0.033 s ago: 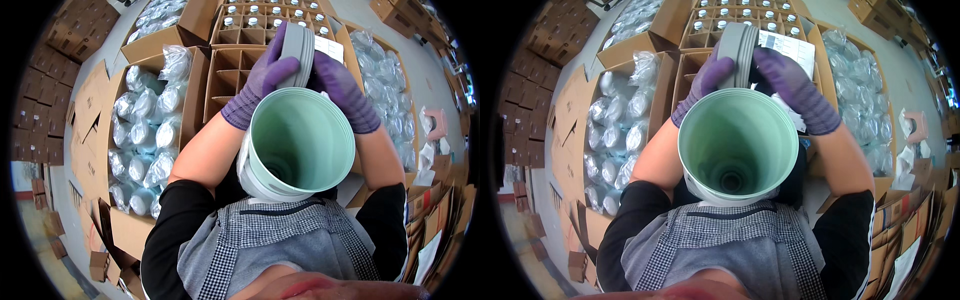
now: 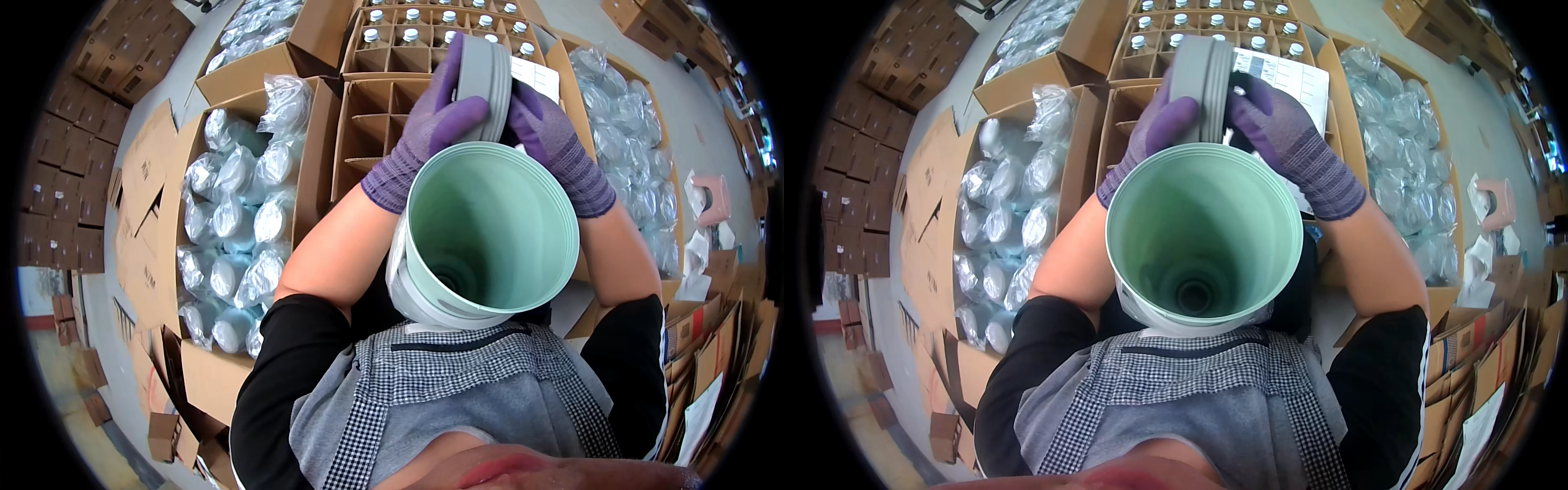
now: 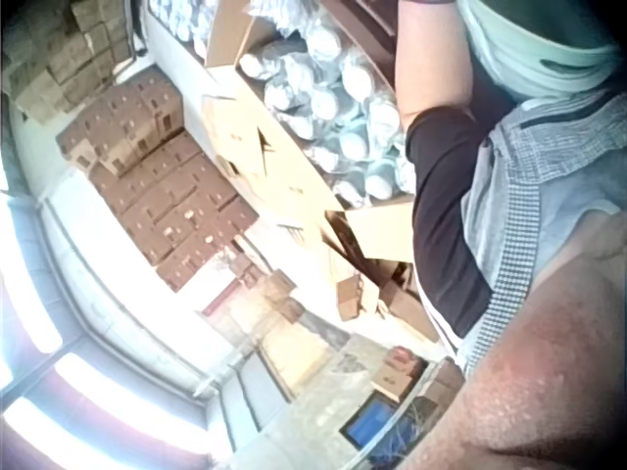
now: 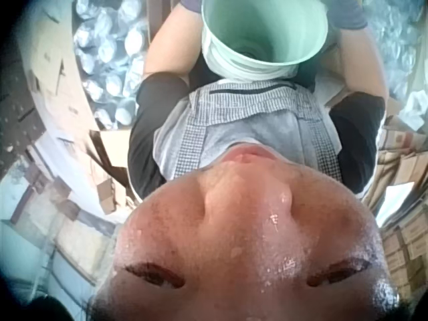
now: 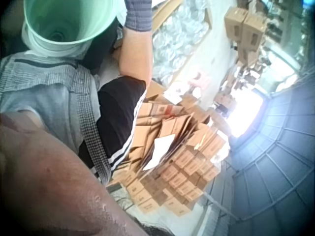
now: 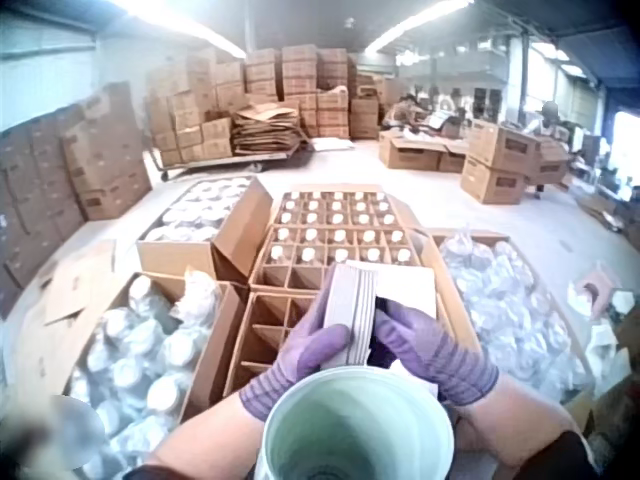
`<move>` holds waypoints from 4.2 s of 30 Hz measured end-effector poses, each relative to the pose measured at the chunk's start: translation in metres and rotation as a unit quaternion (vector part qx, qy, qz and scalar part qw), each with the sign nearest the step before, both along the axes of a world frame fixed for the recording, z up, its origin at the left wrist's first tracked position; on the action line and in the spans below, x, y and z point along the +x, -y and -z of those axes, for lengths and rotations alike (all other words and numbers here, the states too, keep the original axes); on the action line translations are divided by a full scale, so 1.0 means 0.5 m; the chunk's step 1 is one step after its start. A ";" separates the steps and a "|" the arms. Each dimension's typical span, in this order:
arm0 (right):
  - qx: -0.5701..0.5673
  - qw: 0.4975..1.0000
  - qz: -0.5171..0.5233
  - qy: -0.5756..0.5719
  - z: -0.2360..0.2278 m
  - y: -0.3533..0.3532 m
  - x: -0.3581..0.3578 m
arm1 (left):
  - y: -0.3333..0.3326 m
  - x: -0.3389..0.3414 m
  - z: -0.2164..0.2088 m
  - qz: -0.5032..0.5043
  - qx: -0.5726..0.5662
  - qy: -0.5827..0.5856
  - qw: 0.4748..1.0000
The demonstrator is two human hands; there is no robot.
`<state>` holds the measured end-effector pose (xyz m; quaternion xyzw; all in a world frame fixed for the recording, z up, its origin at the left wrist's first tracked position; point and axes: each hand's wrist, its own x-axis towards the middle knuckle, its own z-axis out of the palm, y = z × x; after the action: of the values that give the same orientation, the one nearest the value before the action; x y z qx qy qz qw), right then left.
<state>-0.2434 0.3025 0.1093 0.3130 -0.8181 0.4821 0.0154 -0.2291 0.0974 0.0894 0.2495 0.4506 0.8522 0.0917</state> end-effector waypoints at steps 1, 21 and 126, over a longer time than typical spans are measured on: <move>0.070 0.994 0.025 -0.081 -0.001 -0.001 0.003 | -0.003 0.001 -0.009 -0.001 -0.006 -0.018 1.000; -0.004 0.993 0.062 0.101 -0.069 0.016 0.057 | 0.014 0.008 -0.001 0.075 0.015 0.018 0.997; 0.233 0.941 0.121 -0.212 0.266 0.028 -0.390 | 0.064 -0.040 0.040 0.094 -0.028 -0.140 0.985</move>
<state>-0.4382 0.2887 -0.0236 0.3018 -0.9170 0.1950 0.1735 -0.2492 0.0654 0.0695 0.4047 0.4569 0.7839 0.1139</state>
